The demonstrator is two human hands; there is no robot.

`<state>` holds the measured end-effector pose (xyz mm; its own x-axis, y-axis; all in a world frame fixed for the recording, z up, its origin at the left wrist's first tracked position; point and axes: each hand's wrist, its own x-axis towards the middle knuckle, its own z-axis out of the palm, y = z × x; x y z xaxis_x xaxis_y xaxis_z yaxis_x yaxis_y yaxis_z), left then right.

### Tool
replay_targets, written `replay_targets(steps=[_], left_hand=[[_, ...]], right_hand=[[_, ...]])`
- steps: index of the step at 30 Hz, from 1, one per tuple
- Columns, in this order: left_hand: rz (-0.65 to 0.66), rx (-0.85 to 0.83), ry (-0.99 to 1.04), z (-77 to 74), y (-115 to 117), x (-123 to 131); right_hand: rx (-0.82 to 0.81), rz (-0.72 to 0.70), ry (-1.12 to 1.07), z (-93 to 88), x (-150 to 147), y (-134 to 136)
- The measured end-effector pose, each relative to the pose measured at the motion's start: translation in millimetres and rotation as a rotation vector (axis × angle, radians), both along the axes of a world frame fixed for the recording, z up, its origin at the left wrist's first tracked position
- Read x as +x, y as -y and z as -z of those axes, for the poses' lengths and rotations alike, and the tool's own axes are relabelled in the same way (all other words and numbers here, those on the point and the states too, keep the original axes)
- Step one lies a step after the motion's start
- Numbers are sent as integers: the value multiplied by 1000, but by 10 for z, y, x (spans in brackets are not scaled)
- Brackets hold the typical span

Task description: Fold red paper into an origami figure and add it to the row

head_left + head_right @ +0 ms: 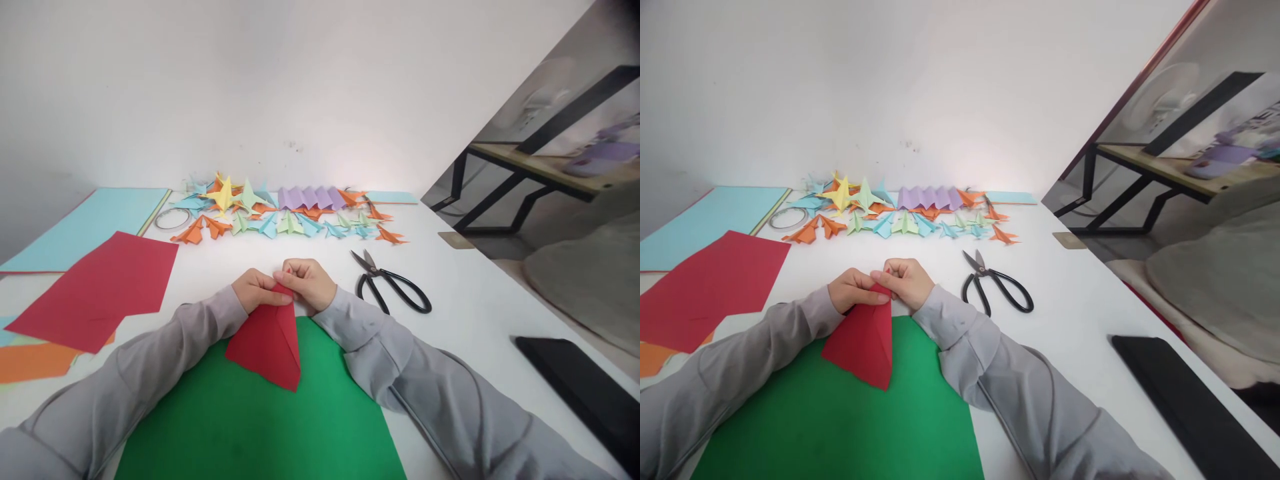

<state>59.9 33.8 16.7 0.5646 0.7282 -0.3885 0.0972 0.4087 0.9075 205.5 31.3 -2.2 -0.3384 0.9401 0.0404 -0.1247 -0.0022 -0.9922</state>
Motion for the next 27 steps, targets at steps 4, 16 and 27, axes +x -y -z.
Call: replay_targets(steps=[4,16,27], left_hand=[[-4,-56,-5,-53,-1,7],[9,-53,-16,-65,23,1],[22,-57,-20,-47,6,-10]], right_hand=[[-58,30,-45,0,-14,5],[-87,120,-106,41,0,-58],[-84,149,-76,45,1,-71]])
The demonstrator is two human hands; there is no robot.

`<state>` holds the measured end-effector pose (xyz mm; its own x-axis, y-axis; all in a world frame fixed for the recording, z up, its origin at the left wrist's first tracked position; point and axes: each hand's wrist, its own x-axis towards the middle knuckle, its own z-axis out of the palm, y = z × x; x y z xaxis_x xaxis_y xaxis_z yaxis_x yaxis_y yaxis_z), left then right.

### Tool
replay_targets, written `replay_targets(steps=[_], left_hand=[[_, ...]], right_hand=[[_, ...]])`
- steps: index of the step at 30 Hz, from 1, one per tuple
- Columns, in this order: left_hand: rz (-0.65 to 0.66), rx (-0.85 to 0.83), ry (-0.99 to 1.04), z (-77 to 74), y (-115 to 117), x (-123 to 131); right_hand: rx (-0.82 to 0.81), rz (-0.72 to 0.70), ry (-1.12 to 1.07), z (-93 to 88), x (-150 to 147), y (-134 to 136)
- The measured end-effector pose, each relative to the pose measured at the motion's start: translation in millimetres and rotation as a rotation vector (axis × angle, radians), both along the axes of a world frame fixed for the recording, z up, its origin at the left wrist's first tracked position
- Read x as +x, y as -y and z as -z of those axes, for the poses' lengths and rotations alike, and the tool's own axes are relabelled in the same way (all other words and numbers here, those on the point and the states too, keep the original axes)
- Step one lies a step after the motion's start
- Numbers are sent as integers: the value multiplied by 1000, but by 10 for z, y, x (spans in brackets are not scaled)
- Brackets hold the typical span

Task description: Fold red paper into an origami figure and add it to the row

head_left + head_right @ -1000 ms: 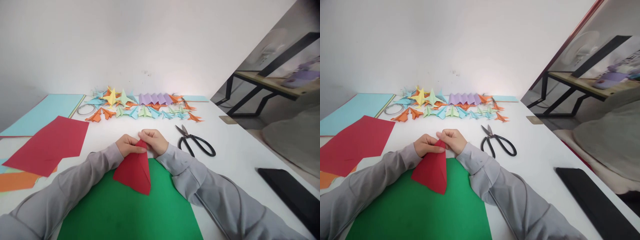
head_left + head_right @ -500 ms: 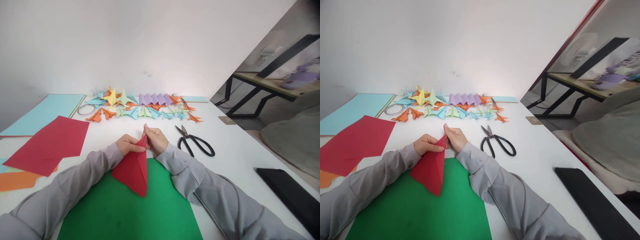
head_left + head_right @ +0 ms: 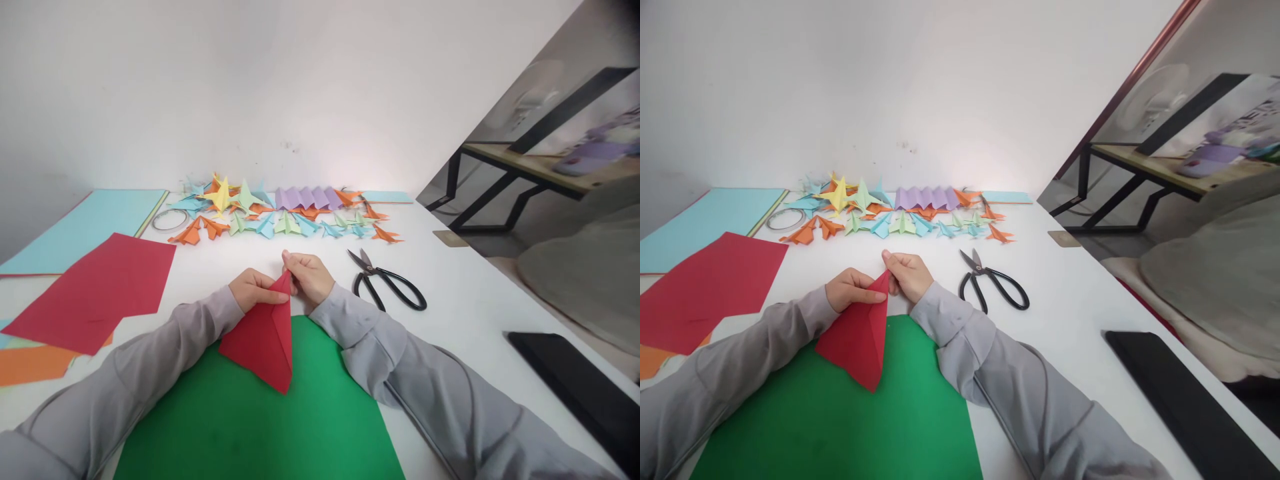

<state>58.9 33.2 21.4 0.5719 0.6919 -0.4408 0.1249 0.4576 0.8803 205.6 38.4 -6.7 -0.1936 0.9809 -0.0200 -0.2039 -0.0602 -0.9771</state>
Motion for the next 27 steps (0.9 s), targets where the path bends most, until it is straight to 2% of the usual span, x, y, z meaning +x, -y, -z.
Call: replay_targets(steps=[5,10,16,19,23,27], left_hand=[[-3,8,8,5,3,3],[7,92,-5,32,3,2],[-33,249,12,150,-25,19],[-39,220,49,162,-23,34],[-29,154,89,104,-8,45],[-41,168,100,76,-5,43]], right_hand=[[-33,2,-117,11,12,-19],[38,-72,4,-39,20,30],[72,-154,59,-57,4,66],[91,-182,98,-36,8,64],[120,-210,136,-42,13,67],[117,-212,120,-58,8,65]])
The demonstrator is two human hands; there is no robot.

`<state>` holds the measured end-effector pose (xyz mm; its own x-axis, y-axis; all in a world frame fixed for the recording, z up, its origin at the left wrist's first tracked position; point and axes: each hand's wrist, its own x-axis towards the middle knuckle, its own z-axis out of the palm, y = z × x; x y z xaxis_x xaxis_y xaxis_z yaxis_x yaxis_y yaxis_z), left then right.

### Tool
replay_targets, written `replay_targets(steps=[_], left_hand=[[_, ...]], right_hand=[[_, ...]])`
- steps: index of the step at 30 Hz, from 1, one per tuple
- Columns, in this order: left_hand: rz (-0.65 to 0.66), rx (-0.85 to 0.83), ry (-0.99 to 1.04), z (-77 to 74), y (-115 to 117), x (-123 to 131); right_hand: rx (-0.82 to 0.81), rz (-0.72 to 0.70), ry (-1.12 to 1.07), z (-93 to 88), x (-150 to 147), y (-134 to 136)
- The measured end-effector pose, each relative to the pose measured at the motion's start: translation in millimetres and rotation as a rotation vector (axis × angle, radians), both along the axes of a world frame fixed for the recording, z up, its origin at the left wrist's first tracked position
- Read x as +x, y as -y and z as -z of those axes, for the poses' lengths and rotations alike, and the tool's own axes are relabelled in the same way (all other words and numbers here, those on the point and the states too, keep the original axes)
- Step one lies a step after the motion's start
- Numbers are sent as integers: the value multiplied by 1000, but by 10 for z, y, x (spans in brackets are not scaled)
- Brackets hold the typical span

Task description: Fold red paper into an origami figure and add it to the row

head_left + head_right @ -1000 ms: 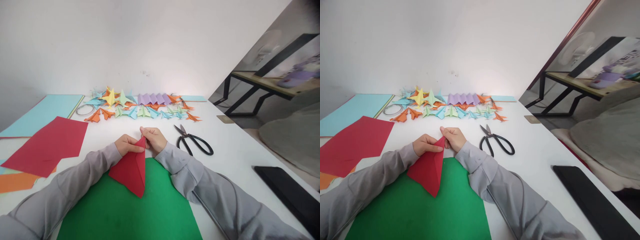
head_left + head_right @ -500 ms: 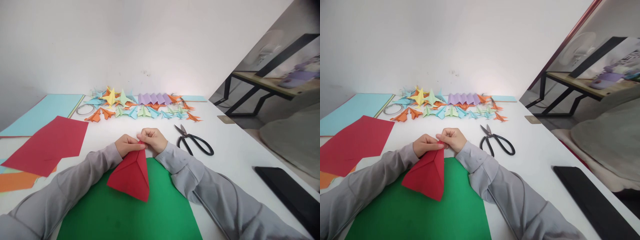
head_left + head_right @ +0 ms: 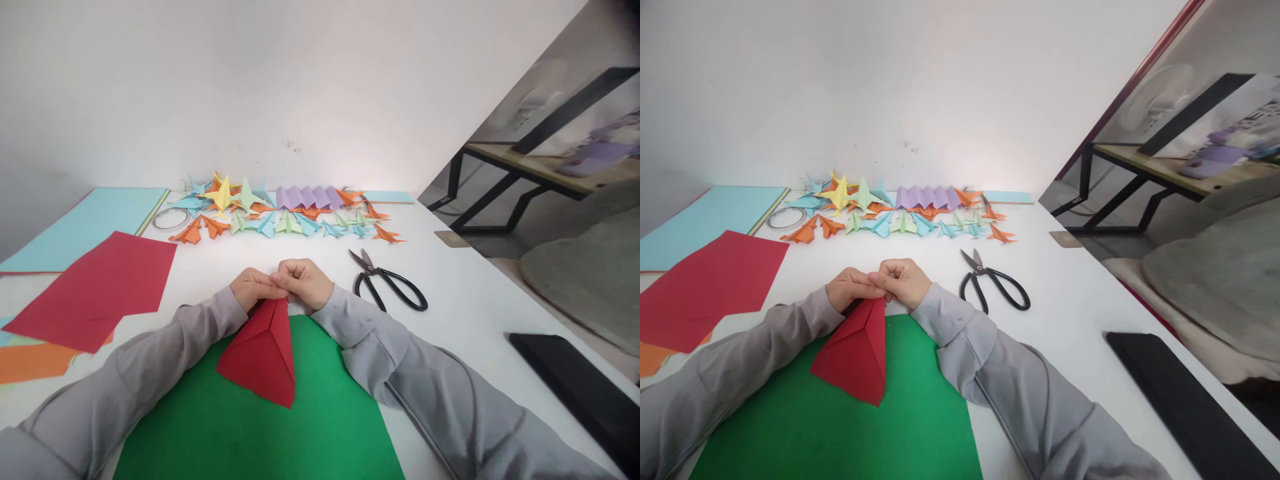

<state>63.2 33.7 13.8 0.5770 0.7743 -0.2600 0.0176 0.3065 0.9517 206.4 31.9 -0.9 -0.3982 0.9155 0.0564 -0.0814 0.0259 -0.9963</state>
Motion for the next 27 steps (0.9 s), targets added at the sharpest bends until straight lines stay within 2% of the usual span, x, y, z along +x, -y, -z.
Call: replay_targets(steps=[7,14,19,27], left_hand=[[-27,11,-91,61,-13,-41],[-19,-34,-52,98,-21,-41],[17,64,-17,40,-3,-32],[31,307,-179,-2,26,-54]], right_hand=[[-18,-7,-7,29,10,-4],[32,-96,33,31,11,14],[4,-90,22,21,0,15],[-67,26,-96,42,31,-33]])
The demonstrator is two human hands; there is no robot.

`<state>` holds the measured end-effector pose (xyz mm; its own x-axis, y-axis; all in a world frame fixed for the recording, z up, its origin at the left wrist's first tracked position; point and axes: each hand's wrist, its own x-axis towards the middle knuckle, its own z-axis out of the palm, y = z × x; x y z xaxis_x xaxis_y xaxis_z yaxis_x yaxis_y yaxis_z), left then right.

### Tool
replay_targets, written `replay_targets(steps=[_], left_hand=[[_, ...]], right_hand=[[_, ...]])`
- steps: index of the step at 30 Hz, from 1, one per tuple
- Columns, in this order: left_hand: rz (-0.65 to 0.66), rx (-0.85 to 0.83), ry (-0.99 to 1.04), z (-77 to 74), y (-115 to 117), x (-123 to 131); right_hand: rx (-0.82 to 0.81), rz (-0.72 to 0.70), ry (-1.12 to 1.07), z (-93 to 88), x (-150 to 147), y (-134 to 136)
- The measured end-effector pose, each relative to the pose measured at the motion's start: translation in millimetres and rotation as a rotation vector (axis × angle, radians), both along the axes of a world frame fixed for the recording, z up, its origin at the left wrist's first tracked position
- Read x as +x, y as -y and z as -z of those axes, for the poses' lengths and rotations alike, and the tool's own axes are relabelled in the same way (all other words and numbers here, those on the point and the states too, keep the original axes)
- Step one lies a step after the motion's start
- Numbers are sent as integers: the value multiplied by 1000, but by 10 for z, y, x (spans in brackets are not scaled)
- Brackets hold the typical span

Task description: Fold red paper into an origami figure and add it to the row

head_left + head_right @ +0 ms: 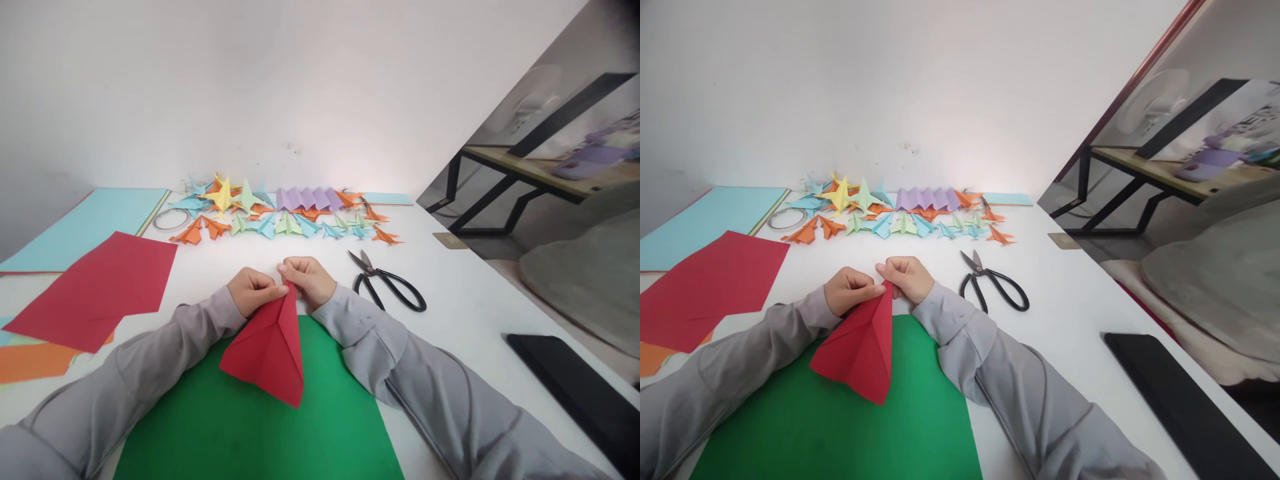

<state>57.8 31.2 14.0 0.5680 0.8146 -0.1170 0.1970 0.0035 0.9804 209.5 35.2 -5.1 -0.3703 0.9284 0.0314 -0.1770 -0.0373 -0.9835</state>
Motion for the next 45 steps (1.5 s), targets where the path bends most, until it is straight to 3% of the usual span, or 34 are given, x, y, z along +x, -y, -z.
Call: replay_targets(steps=[5,10,14,18,25,30,34,36,41,45], left_hand=[[19,-56,29,-6,4,-16],[-2,-144,97,-22,-22,-79],[-27,-237,156,-40,-47,-114],[29,-286,205,-54,-42,-119],[54,-260,218,-42,-34,-135],[-14,-221,211,27,-104,-114],[-165,-255,307,65,-112,-30],[-140,-233,255,70,-85,2],[-56,-153,196,69,-11,29],[-202,-177,306,83,-33,32]], right_hand=[[-21,39,-37,36,21,-40],[-182,198,-307,1,85,-97],[-257,170,-435,-23,161,-138],[-352,123,-498,-10,219,-173],[-422,125,-517,-39,243,-198],[-272,138,-407,-44,179,-129],[-68,75,-173,-6,38,-14],[-13,54,-53,-2,-23,26],[9,77,28,-10,-59,38],[-9,-20,59,12,-38,52]])
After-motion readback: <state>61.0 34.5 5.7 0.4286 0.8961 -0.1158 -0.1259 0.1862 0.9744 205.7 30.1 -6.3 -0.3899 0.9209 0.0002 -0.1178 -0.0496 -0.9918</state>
